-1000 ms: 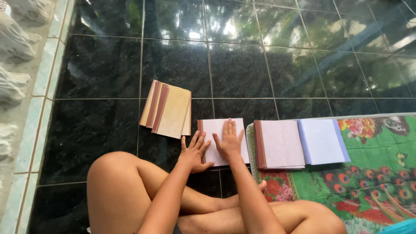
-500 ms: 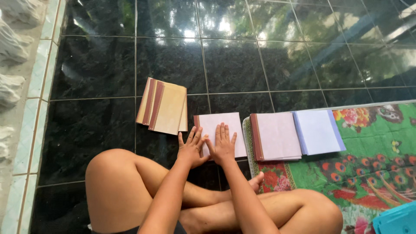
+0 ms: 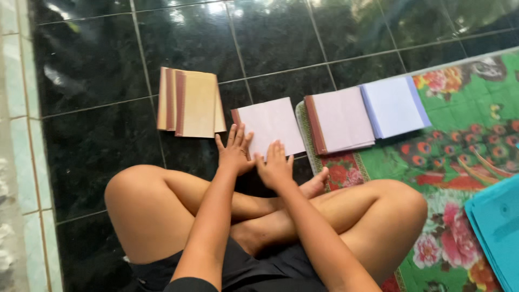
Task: The person sits on the floor and repeatedly folds the covers of small books. They pick up a book from a stack on the left, fold the front cover over the pages, press it flat, and place it into a larger open book on the right. This process is repeated for multiple books.
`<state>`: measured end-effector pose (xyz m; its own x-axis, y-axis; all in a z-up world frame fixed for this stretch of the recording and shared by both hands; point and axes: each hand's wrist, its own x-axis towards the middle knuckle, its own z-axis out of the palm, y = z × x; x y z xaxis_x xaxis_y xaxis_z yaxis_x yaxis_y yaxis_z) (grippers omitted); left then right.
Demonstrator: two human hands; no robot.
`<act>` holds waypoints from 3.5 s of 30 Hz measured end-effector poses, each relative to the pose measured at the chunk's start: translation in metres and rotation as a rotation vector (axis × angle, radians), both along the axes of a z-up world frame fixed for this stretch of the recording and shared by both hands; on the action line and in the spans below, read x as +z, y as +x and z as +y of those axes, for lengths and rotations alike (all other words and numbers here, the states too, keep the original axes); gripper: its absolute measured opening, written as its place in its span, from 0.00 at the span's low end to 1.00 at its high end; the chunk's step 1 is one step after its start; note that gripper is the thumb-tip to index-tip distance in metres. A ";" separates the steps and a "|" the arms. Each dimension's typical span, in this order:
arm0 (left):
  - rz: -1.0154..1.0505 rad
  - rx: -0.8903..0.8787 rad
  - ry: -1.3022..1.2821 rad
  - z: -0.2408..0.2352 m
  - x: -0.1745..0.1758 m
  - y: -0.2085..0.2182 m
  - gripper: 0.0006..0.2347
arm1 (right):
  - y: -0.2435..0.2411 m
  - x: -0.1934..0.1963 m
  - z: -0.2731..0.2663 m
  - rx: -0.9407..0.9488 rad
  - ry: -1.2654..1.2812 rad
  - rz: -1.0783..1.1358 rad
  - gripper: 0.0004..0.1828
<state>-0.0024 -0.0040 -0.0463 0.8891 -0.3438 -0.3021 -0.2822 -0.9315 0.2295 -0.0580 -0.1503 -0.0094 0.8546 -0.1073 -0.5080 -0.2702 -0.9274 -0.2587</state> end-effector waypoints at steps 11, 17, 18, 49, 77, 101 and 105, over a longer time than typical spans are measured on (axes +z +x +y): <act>0.103 0.008 -0.024 0.001 0.007 0.001 0.41 | -0.030 0.052 0.011 -0.056 -0.031 0.147 0.53; 0.152 0.024 -0.027 0.002 0.014 0.002 0.42 | -0.025 0.066 0.014 0.014 -0.085 0.136 0.53; 0.167 0.018 -0.012 0.001 0.016 0.004 0.42 | -0.022 0.072 0.014 0.061 -0.059 0.129 0.52; 0.278 0.026 -0.004 0.001 0.071 0.004 0.41 | 0.119 -0.011 0.001 0.343 -0.085 -0.336 0.48; 0.248 0.014 0.042 -0.002 0.058 -0.001 0.41 | -0.019 -0.002 0.007 -0.011 -0.136 -0.071 0.48; 0.290 0.030 0.004 0.000 0.066 0.002 0.38 | 0.076 -0.033 -0.004 0.194 -0.111 -0.481 0.44; 0.284 0.047 -0.022 -0.001 0.065 0.003 0.40 | 0.100 -0.038 -0.002 0.180 -0.131 -0.470 0.47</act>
<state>0.0005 -0.0048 0.0182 0.7848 -0.3137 -0.5344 -0.1605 -0.9359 0.3136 0.0418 -0.1527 -0.0478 0.9980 0.0251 -0.0572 0.0137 -0.9813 -0.1922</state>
